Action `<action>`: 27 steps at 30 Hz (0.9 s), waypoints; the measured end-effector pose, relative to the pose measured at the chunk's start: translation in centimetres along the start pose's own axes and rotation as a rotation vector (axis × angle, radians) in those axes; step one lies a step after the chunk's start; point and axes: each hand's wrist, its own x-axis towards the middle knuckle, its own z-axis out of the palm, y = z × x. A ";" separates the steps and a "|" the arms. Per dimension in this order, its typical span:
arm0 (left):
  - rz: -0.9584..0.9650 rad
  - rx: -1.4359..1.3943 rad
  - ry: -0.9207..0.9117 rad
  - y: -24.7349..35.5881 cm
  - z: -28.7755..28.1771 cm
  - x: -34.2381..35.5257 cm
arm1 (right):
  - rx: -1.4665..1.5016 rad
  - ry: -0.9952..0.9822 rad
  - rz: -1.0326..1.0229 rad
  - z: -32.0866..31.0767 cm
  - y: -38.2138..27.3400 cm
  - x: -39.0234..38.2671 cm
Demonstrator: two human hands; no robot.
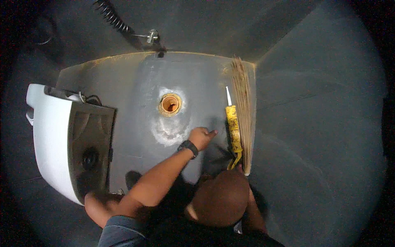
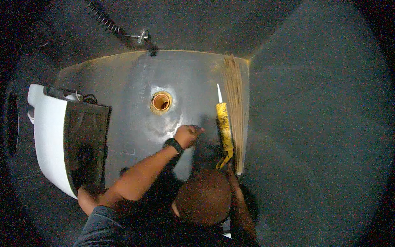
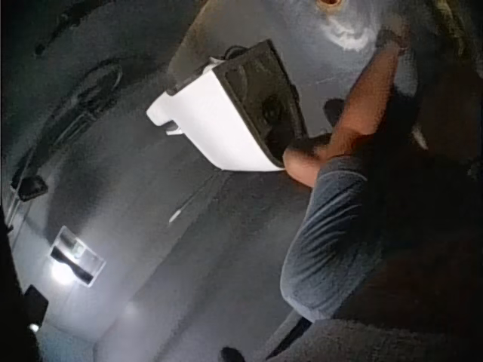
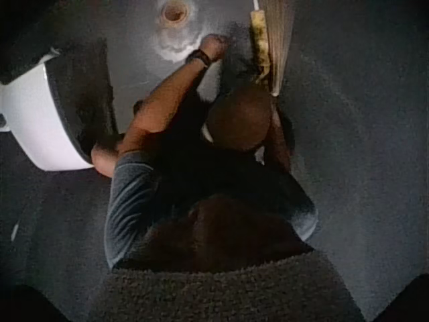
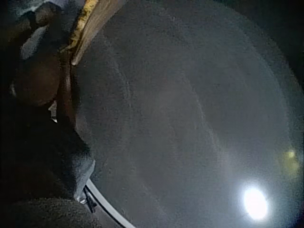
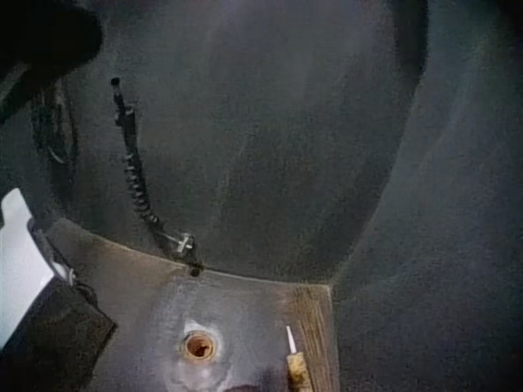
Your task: The person applies sealant to a black rubber gasket and the floor flange using a caulking gun. They then position the gasket onto the toilet base and place the toilet over the floor flange.
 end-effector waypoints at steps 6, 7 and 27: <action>-0.242 -0.187 0.023 -1.1 2.6 -0.7 | 0.942 -0.255 0.049 4.1 -0.3 2.9; -0.261 -0.163 0.030 -1.3 2.5 -0.5 | 1.006 -0.268 0.055 4.3 -0.1 3.8; -0.304 -1.244 0.024 0.7 -5.9 -0.7 | 0.112 -0.331 -0.479 4.0 0.8 6.5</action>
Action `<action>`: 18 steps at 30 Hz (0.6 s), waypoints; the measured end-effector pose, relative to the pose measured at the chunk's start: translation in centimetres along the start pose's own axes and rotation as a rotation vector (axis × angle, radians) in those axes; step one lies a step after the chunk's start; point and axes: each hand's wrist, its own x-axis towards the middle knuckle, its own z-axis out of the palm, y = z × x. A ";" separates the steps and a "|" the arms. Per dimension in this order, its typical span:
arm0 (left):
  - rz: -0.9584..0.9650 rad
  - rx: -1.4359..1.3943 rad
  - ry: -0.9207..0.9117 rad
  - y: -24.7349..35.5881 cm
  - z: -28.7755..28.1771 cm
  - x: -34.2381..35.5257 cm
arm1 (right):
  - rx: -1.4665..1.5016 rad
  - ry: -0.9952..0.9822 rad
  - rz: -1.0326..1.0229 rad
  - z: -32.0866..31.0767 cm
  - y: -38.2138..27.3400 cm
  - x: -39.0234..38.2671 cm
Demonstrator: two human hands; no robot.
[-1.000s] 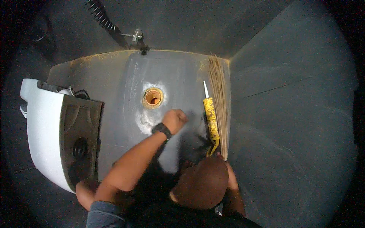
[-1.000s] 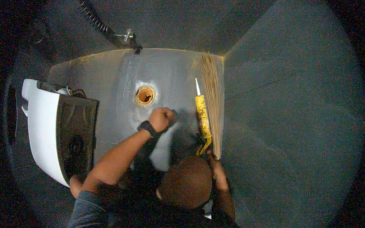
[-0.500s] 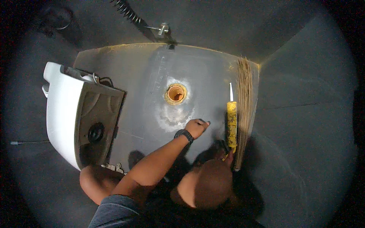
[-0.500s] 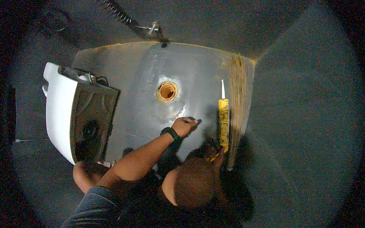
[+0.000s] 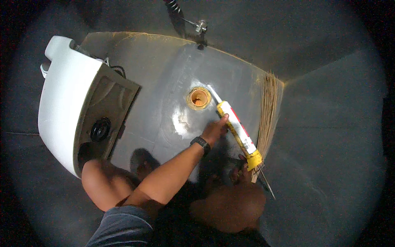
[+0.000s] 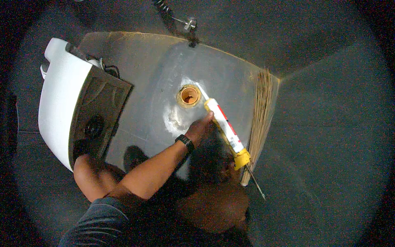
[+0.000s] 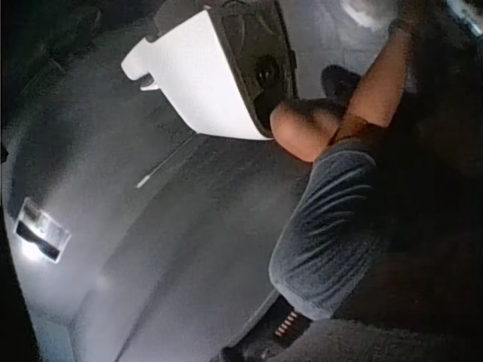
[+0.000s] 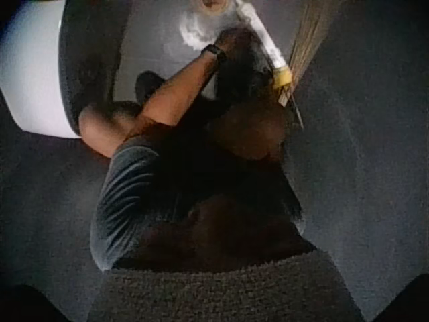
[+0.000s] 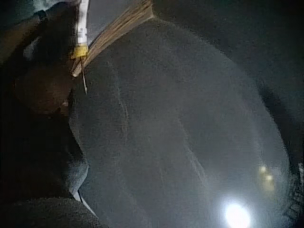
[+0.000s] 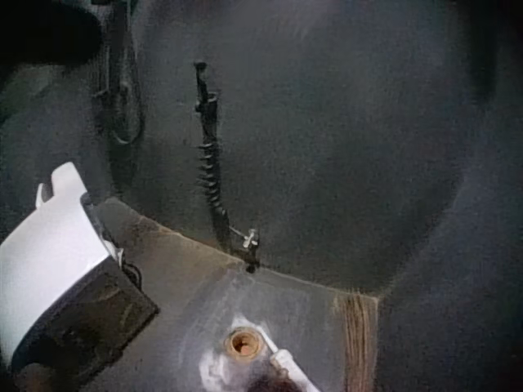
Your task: The person applies sealant to a black rubber gasket and the floor flange using a caulking gun. They then position the gasket onto the toilet base and place the toilet over the floor flange.
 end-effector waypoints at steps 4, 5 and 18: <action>0.007 -0.013 0.081 3.5 -1.0 -0.4 | -0.843 0.187 -0.129 4.4 -8.2 -0.7; 0.001 0.019 0.160 3.8 -1.0 -0.2 | -0.935 0.188 -0.166 5.4 -10.7 -1.2; 0.093 -0.503 -0.023 2.6 0.7 5.3 | -1.230 -0.196 -0.585 13.0 -25.6 -3.5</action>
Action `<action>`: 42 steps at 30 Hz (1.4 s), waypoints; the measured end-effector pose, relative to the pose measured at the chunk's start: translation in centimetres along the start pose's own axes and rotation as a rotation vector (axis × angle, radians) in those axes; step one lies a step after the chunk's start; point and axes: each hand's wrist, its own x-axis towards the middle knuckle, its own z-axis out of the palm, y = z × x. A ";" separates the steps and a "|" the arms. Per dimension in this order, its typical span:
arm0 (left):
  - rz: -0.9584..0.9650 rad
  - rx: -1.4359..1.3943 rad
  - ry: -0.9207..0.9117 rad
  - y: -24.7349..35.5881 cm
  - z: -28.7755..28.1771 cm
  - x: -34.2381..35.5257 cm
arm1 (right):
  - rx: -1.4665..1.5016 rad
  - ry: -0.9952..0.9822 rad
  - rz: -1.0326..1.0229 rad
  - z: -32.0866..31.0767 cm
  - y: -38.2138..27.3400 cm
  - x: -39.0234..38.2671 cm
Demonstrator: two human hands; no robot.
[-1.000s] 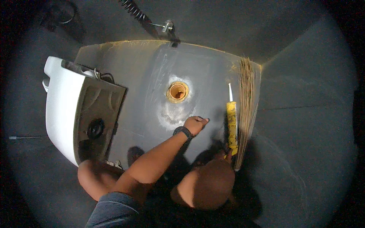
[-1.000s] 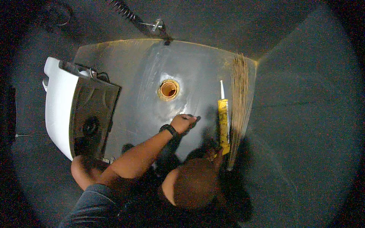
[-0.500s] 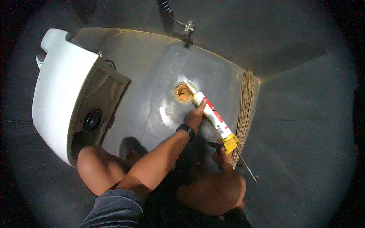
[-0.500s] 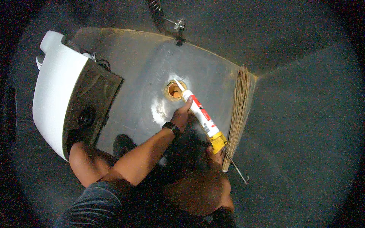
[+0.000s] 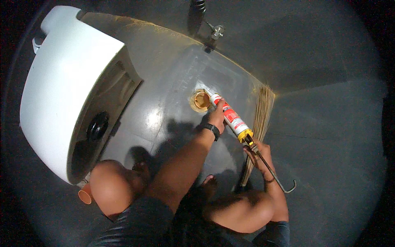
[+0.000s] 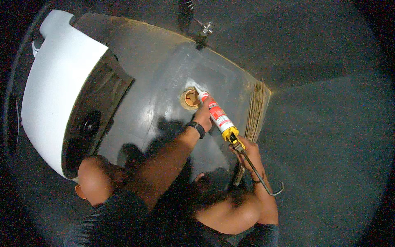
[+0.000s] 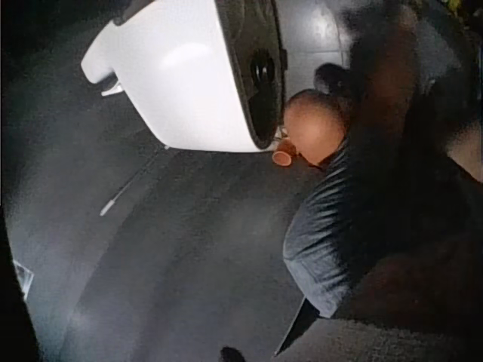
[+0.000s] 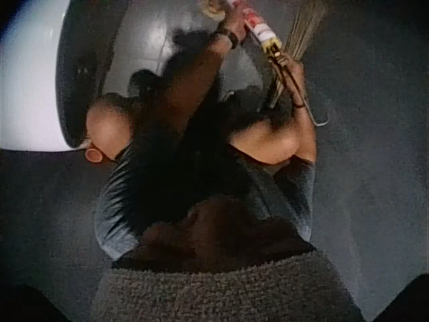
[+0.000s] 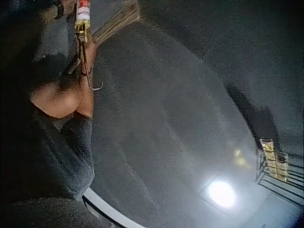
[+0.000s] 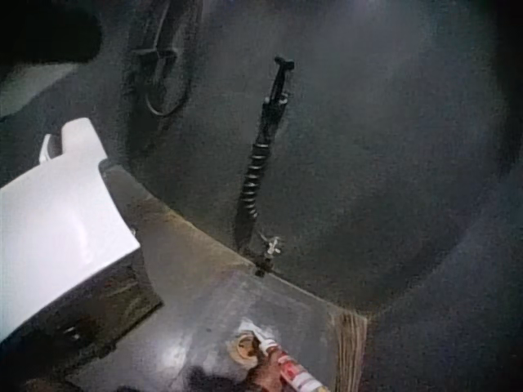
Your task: The person applies sealant to a black rubber gasket and the floor flange using a caulking gun. They then position the gasket onto the toilet base and place the toilet over the floor flange.
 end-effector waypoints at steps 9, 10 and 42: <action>-0.114 -0.242 -0.013 -0.4 0.4 -0.2 | -0.096 -0.025 -0.083 -1.8 -0.2 0.8; -0.131 -0.239 -0.003 -0.5 0.3 -0.1 | -0.103 -0.024 -0.115 -1.9 -0.2 0.9; -0.164 -0.049 0.064 -1.1 -0.4 1.6 | -0.124 0.028 -0.008 -0.2 -0.9 -0.2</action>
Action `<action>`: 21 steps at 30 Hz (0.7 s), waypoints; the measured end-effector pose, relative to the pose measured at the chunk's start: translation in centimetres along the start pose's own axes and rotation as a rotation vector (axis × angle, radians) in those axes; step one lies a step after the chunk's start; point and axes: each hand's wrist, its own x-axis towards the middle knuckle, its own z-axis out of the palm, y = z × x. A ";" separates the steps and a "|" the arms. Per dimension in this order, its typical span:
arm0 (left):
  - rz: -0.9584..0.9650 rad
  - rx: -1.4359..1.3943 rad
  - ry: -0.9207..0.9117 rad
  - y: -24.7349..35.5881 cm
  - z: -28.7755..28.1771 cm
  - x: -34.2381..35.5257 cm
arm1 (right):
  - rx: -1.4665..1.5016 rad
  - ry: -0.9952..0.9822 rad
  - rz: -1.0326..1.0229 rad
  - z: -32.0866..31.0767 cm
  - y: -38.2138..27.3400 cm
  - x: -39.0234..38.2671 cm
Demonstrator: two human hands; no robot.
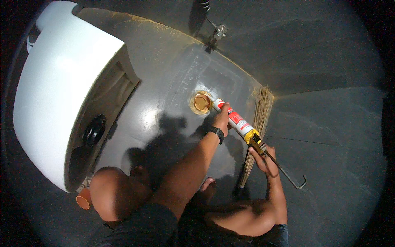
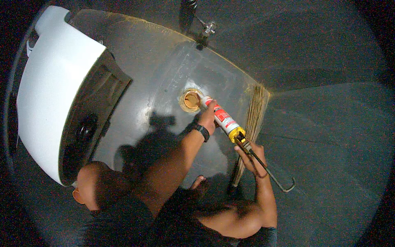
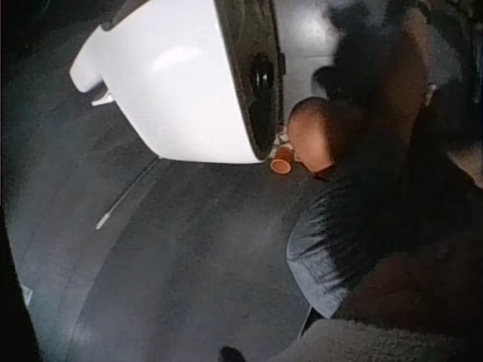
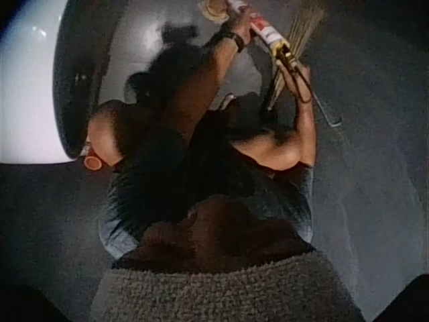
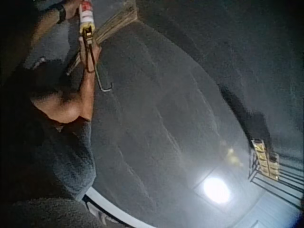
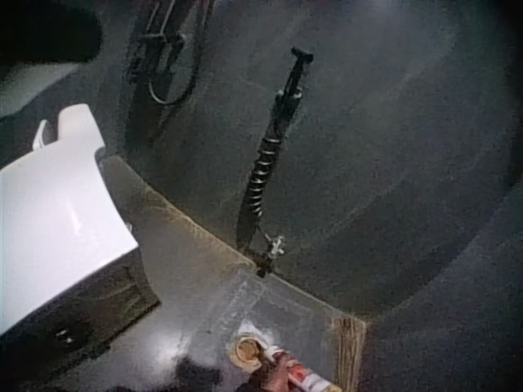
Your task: The person applies sealant to a black rubber gasket and the floor flange using a caulking gun. They then position the gasket onto the toilet base and place the toilet over the floor flange.
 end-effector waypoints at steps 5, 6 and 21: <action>-0.039 0.038 -0.036 -0.2 -0.8 -0.5 | -0.059 -0.035 0.119 -0.1 0.0 0.0; -0.039 0.040 -0.003 -0.2 -0.7 -0.8 | -0.156 -0.004 0.013 -0.3 0.1 -0.1; 0.058 0.116 0.009 4.7 -5.4 -0.3 | 0.830 0.246 0.435 1.7 2.7 -3.7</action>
